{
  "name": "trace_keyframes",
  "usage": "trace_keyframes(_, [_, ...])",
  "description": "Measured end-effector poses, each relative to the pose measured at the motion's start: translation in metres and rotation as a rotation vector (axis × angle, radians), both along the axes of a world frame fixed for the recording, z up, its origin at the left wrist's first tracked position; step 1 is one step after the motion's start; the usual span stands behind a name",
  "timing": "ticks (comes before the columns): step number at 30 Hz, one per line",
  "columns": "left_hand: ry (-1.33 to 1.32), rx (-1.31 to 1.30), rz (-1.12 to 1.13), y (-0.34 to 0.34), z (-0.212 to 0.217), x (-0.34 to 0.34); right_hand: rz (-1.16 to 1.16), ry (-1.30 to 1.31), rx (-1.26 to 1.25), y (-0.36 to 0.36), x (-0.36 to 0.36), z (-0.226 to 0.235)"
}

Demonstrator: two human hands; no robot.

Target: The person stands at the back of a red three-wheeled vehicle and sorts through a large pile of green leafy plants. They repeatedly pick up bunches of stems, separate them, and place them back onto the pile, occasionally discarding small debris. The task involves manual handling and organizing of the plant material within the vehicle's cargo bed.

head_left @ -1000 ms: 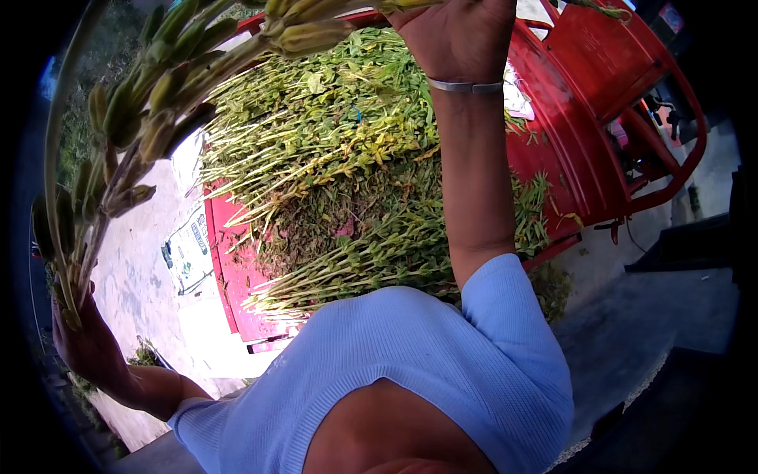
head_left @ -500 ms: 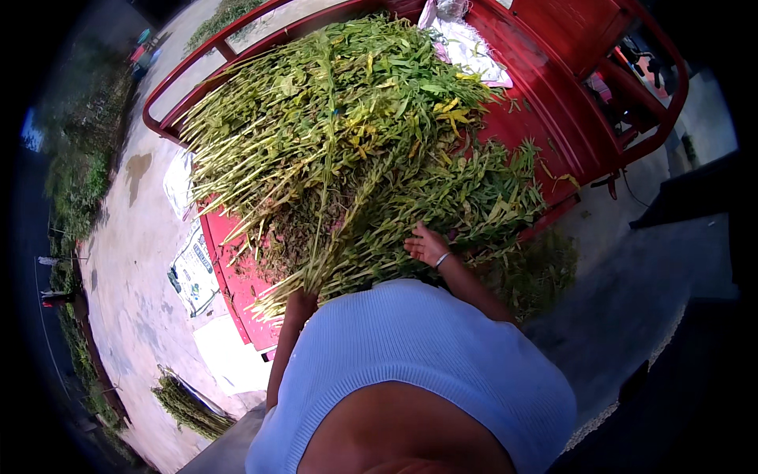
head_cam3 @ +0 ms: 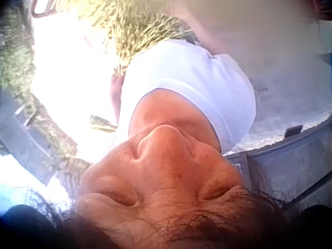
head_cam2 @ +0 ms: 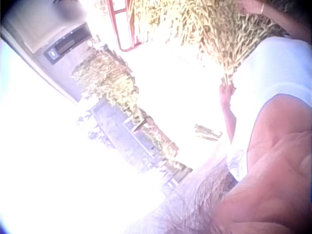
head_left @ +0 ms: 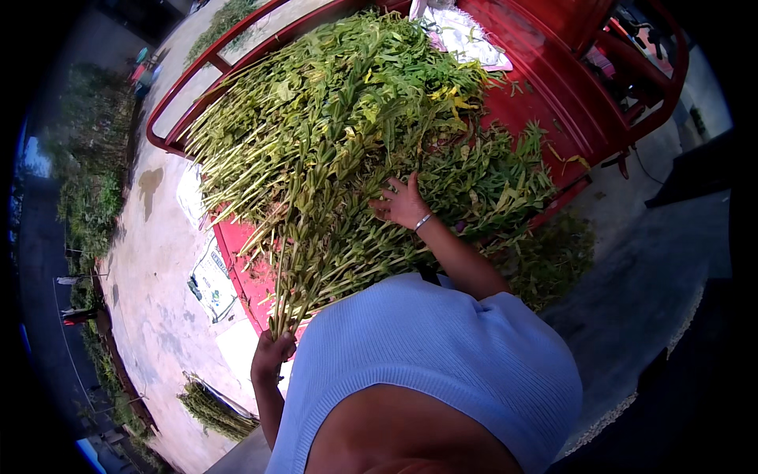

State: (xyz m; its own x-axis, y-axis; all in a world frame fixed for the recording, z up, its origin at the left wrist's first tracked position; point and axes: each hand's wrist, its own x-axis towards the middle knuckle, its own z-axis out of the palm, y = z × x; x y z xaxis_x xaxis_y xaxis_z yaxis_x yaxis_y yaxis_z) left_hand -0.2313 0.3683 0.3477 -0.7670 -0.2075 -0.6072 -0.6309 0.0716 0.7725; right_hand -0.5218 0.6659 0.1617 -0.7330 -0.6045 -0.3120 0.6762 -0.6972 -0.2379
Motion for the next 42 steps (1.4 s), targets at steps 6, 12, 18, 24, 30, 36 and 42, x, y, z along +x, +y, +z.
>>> trace_keyframes(6, [-0.009, 0.065, -0.045, -0.028, -0.050, 0.038, -0.151, 0.130, 0.114, -0.022, -0.031, 0.069])
trace_keyframes(12, [-0.113, -0.035, -0.052, 0.004, -0.015, 0.025, -0.133, 0.048, 1.235, 0.046, -0.131, -0.024])
trace_keyframes(18, [-0.099, -0.036, -0.081, 0.002, -0.028, 0.034, -0.587, 0.262, 1.488, 0.068, -0.149, -0.032])
trace_keyframes(24, [-0.095, -0.102, -0.146, -0.023, -0.063, 0.064, -0.561, 0.571, 1.762, 0.058, -0.150, -0.004])
trace_keyframes(30, [-0.124, -0.017, -0.055, 0.007, 0.000, 0.031, -0.412, 0.957, 2.027, 0.076, -0.172, -0.026])
trace_keyframes(36, [-0.193, 0.025, 0.077, -0.016, 0.025, 0.060, -0.468, 0.701, 2.296, 0.163, -0.205, -0.012])
trace_keyframes(42, [-0.192, 0.024, 0.043, -0.021, 0.039, 0.048, -0.312, 0.223, 2.587, 0.366, -0.137, 0.010])
